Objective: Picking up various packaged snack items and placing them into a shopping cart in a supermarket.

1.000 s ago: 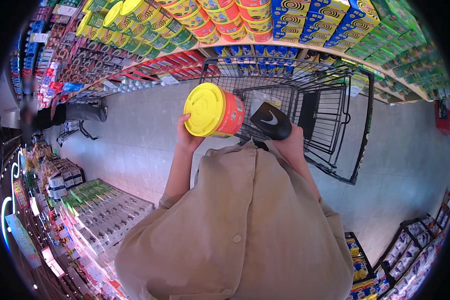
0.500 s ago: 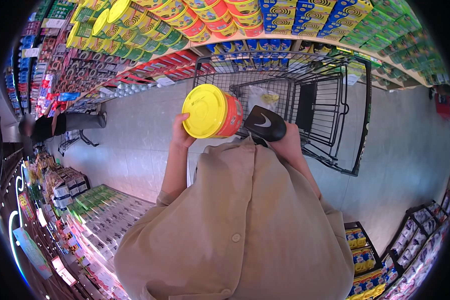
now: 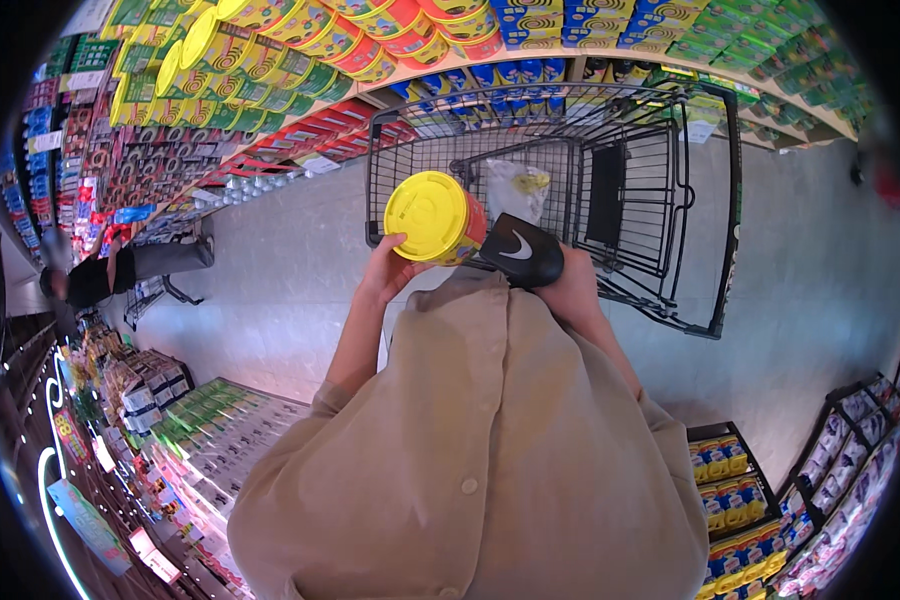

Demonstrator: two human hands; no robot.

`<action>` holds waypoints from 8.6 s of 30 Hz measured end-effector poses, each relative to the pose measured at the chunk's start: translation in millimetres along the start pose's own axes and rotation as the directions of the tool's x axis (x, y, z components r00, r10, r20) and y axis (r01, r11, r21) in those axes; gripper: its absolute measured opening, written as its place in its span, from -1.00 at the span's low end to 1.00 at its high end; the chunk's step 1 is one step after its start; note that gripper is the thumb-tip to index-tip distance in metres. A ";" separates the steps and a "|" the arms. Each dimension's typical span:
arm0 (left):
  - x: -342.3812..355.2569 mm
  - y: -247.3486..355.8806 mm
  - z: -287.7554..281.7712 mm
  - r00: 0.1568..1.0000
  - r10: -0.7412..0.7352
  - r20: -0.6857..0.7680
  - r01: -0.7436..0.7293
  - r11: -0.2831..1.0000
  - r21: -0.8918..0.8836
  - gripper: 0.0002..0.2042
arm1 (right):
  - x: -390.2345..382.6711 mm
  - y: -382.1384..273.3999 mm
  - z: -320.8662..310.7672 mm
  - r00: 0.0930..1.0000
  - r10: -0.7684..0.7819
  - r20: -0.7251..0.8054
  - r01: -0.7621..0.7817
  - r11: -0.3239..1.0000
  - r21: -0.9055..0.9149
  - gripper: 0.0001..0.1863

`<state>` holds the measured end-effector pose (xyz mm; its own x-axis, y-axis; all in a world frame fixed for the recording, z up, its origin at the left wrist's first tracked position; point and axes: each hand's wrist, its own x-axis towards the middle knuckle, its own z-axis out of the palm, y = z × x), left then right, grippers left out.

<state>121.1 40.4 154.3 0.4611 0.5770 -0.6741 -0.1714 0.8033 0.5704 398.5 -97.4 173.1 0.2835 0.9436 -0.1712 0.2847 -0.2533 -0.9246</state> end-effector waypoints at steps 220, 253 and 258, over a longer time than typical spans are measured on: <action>96.8 427.2 224.4 0.921 0.388 0.031 -0.378 0.872 0.312 -0.21 | 21.4 -63.9 50.6 0.884 -0.135 -0.447 0.044 0.977 -0.208 -0.58; 114.7 435.1 208.0 0.909 0.410 0.078 -0.417 0.890 0.183 -0.23 | -4.5 -72.5 47.9 0.911 -0.076 -0.405 0.012 0.987 -0.159 -0.65; 101.0 430.3 213.7 0.911 0.411 0.023 -0.407 0.892 0.198 -0.26 | -7.5 -71.6 47.1 0.904 -0.060 -0.424 -0.005 0.989 -0.150 -0.68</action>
<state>280.0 412.8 431.9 0.3693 0.8528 -0.3692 -0.1682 0.4521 0.8760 332.8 -76.3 224.6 0.6274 0.7774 0.0451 0.4172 -0.2867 -0.8624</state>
